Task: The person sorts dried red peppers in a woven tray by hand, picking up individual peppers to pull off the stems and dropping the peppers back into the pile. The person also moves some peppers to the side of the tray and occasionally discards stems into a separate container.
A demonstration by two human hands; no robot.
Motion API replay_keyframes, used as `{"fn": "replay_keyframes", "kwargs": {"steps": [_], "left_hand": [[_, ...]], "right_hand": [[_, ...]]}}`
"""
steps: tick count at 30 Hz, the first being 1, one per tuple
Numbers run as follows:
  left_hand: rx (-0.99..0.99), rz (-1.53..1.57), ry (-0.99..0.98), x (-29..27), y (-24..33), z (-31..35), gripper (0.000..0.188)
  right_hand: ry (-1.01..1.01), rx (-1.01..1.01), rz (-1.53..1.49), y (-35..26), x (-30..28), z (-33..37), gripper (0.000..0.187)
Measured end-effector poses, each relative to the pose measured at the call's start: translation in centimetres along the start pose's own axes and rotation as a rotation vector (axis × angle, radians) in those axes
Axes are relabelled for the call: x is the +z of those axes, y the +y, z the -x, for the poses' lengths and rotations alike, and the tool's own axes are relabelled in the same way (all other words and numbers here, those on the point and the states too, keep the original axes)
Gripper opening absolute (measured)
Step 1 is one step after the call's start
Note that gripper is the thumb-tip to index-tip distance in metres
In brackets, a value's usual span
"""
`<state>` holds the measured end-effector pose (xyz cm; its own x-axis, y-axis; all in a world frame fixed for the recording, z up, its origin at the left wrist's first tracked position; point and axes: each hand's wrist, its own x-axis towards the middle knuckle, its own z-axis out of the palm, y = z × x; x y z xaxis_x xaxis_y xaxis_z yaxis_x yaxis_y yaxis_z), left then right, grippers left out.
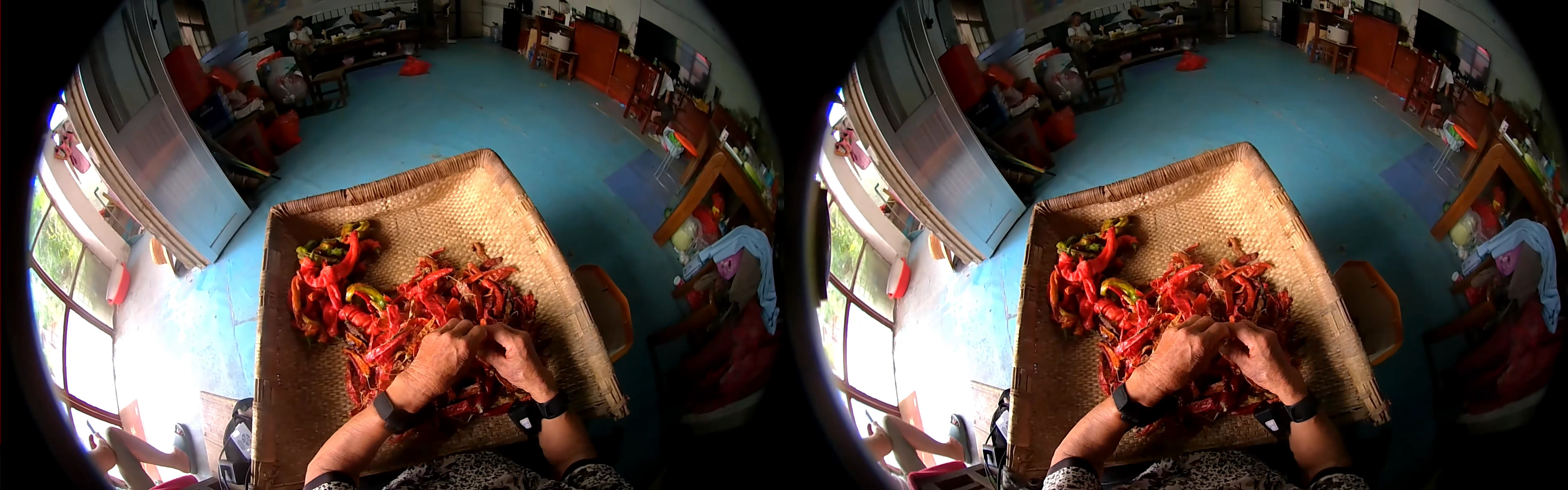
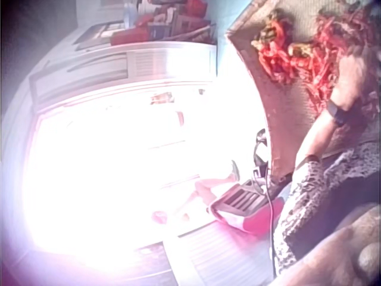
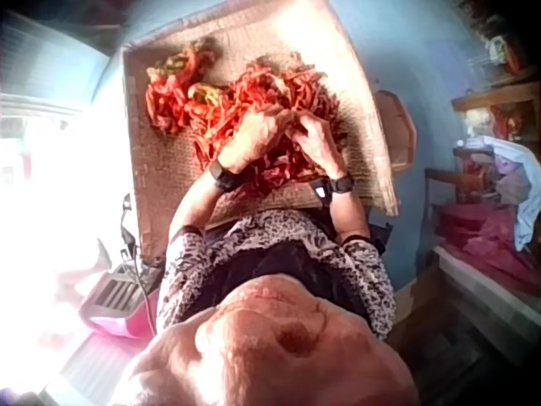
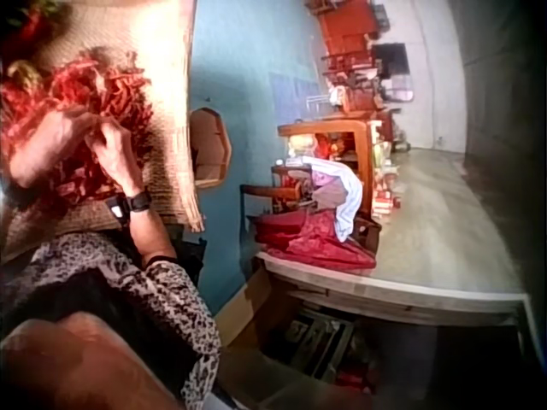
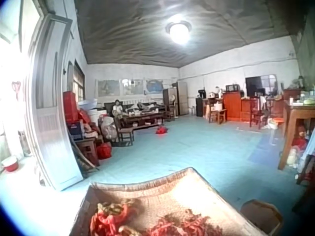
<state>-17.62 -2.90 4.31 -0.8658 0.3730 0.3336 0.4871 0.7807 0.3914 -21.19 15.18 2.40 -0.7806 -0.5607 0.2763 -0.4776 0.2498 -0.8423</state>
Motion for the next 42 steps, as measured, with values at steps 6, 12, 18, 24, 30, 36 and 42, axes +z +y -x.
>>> {"fn": "replay_keyframes", "kwargs": {"steps": [6,12,18,24,30,36,42], "left_hand": [[-0.06,-0.067,0.027,0.7,-0.9,0.4,0.029],[-0.078,-0.024,-0.153,0.7,-0.8,0.5,0.031],[-0.016,-0.2,0.185,-0.2,-2.5,-0.5,0.038],[-0.266,-0.221,0.05,1.2,-4.9,-0.2,0.035],[-0.067,-0.205,0.054,1.4,-3.3,-0.3,0.021],[-0.021,0.063,0.163,-0.8,0.0,-0.3,0.024],[-0.072,0.336,0.219,-1.1,1.0,0.1,0.029]], "right_hand": [[0.158,0.045,-0.188,2.0,-0.5,0.5,0.024],[0.449,0.025,-0.981,3.0,-2.4,0.7,0.012],[0.711,-0.248,-1.795,6.9,-8.5,0.9,0.023],[0.699,-0.072,-1.675,5.8,-6.1,0.4,0.032],[0.371,0.131,-0.741,2.7,-0.8,0.1,0.03],[0.084,-0.025,-0.2,1.1,0.4,0.0,0.042],[0.098,0.0,-0.2,1.8,1.0,0.4,0.039]]}}
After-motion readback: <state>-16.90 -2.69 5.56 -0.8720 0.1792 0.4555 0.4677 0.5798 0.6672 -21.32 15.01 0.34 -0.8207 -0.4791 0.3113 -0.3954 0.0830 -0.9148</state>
